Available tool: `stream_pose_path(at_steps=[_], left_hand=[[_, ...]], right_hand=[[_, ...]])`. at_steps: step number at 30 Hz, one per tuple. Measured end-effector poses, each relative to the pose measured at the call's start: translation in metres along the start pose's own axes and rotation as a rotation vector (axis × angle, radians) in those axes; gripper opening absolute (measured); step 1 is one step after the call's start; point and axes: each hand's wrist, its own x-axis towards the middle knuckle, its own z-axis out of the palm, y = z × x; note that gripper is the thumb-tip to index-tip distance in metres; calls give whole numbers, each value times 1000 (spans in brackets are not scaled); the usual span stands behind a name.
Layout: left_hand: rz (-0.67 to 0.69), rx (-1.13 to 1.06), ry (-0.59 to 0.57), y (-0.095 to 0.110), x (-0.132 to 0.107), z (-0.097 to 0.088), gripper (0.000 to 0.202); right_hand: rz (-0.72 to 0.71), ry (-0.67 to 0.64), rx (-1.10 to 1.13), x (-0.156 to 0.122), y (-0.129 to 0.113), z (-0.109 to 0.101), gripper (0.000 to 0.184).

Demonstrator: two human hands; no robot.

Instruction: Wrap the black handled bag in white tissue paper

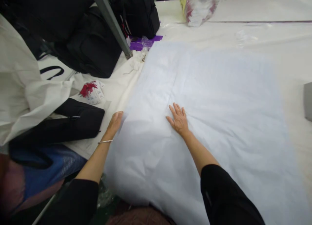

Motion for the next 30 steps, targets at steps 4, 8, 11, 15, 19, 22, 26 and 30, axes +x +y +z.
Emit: stream_pose_path(at_steps=[4,8,11,15,19,22,26,30], left_hand=[[28,-148,-127,-27,-59,10,46],[-70,-99,-187,-51,-98,27,44],[-103,-65,-150,-63,-118,34,29],[-124,-39,-85,-73,-132,37,24],[-139,-48,-20,-81,-133,39,22],[-140,-58,16,-88,-130,41,19],[-131,-65,65,-97,-129,44,26],[-107,-86,53,-113,-148,42,42]], right_hand=[[78,-25,193,6,7,-30,68],[-33,-40,156,-21,-14,-81,67],[-156,-119,43,-69,-43,-89,69],[-244,-210,-23,-125,-58,-48,65],[-247,-262,-45,-133,-50,-22,63],[-204,-304,-31,-129,-46,-38,65],[-128,-209,-66,-172,-57,-89,68],[21,-124,-173,-273,-82,-126,69]])
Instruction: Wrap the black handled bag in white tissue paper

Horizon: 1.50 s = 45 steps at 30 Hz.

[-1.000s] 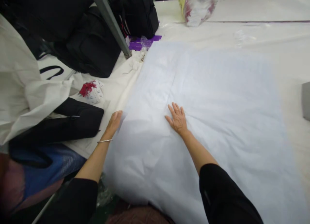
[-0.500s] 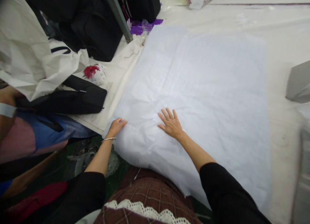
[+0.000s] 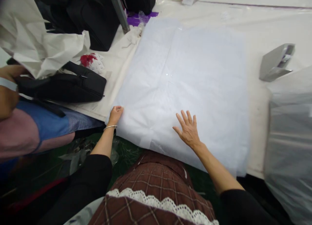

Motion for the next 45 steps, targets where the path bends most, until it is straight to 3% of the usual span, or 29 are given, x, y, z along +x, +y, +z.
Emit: stream_pose_path(at_steps=[3,5,9,13,17,21,25,29,33,37,40,45], left_hand=[[12,11,-50,-18,-23,-7,51],[21,36,-74,-27,-35,-11,52],[58,106,-67,-31,-41,-17,50],[115,158,-15,-22,-38,-27,47],[242,169,61,-12,-46,-34,51],[453,198,143,16,-64,-12,57],[907,410,131,58,-90,40,55],[1142,492,-11,75,-106,91,61],[1135,516,-109,52,-102,123,68],[1163,472,-190,22,-95,133,74],[1146,451,-221,13,-96,133,85],[1185,439,-120,0,-106,136,93]], right_hand=[[155,-23,-103,-72,-12,12,65],[233,-92,-166,-98,-15,28,62],[362,-267,-189,-96,-16,44,62],[454,-299,-165,-83,-22,31,64],[537,-376,-131,-100,-28,29,63],[573,-333,-114,-113,-25,34,63],[556,-235,-145,-105,-20,31,63],[482,-194,-150,-75,-20,24,63],[366,-164,-124,-24,-25,20,63],[234,-129,-94,42,-26,23,61],[143,-106,-69,98,-22,26,61],[34,-105,-51,194,-2,34,63]])
